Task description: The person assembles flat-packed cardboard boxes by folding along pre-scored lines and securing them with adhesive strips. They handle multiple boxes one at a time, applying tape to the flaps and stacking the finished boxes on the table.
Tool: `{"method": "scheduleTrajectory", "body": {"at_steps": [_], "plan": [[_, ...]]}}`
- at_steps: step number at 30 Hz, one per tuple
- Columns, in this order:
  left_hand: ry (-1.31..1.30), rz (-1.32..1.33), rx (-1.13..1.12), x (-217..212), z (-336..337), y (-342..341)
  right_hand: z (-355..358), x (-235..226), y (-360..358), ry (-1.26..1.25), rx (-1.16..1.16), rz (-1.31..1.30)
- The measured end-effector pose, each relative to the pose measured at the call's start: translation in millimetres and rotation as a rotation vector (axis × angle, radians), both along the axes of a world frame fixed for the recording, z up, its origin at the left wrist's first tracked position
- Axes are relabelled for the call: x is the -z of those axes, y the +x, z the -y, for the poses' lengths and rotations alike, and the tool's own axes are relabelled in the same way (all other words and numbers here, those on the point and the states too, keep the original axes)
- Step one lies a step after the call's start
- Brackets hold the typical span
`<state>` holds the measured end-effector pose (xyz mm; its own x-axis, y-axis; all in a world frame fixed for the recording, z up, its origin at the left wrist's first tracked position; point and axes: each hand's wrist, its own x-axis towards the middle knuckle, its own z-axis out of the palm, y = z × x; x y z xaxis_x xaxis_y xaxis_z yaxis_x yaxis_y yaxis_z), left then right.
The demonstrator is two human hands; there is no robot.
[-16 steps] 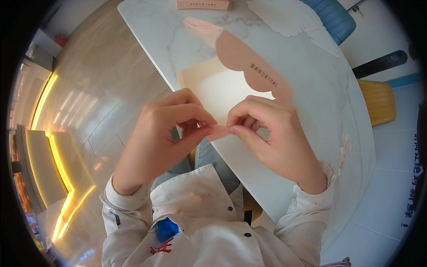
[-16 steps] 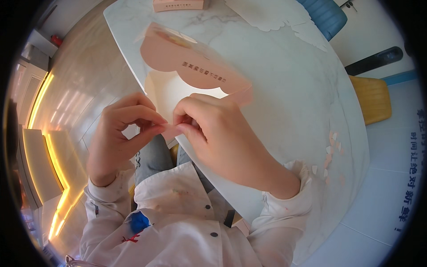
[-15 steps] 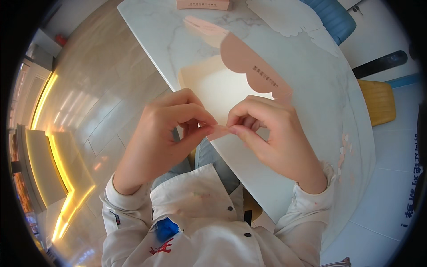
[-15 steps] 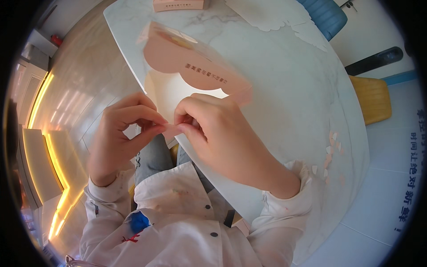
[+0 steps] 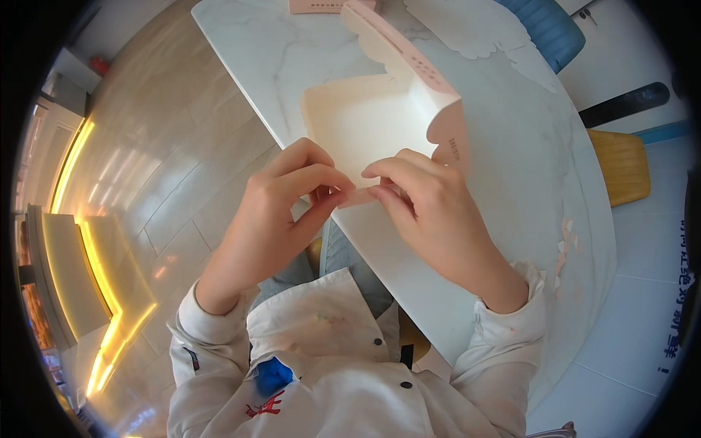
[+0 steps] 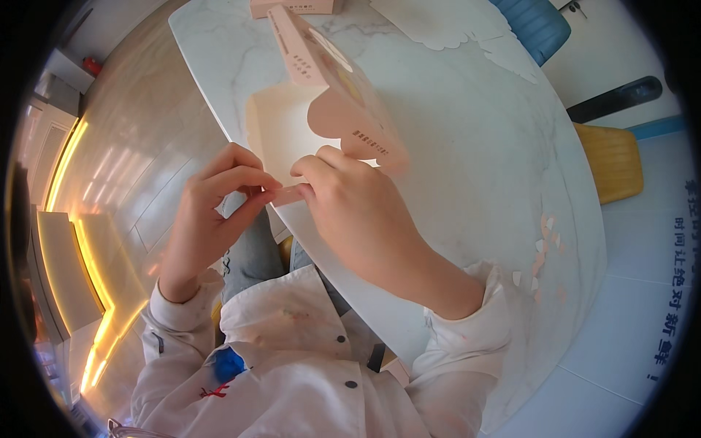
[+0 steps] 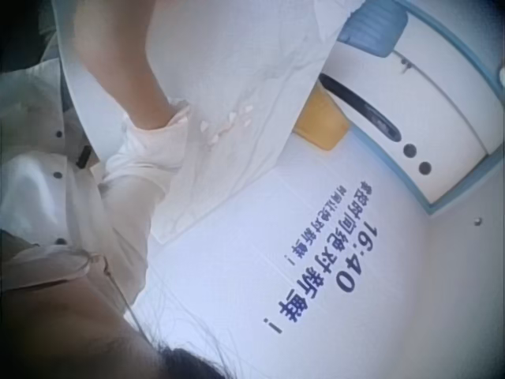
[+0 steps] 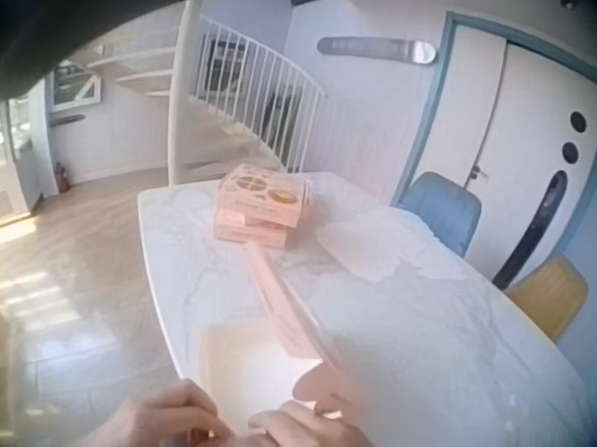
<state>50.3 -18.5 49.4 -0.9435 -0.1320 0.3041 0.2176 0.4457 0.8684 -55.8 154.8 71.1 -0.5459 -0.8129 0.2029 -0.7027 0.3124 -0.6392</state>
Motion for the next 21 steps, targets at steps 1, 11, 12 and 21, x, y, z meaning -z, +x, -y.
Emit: {"method": "scheduleTrajectory", "body": {"at_steps": [1, 11, 12, 21], "plan": [[0.021, -0.002, -0.021, 2.1, -0.1, -0.2, 0.7, 0.3, -0.2, -0.004, -0.005, -0.009], [0.06, -0.014, -0.079, 10.1, 5.4, -2.2, 2.1, 3.4, -0.5, -0.02, -0.026, 0.056], [0.061, -0.031, -0.089, 11.8, 4.6, -2.4, 2.7, 3.6, -0.2, -0.016, -0.026, 0.055], [-0.031, -0.05, -0.024, 16.2, 2.8, -1.9, 4.0, 9.5, -2.3, 0.035, -0.008, 0.058]]}}
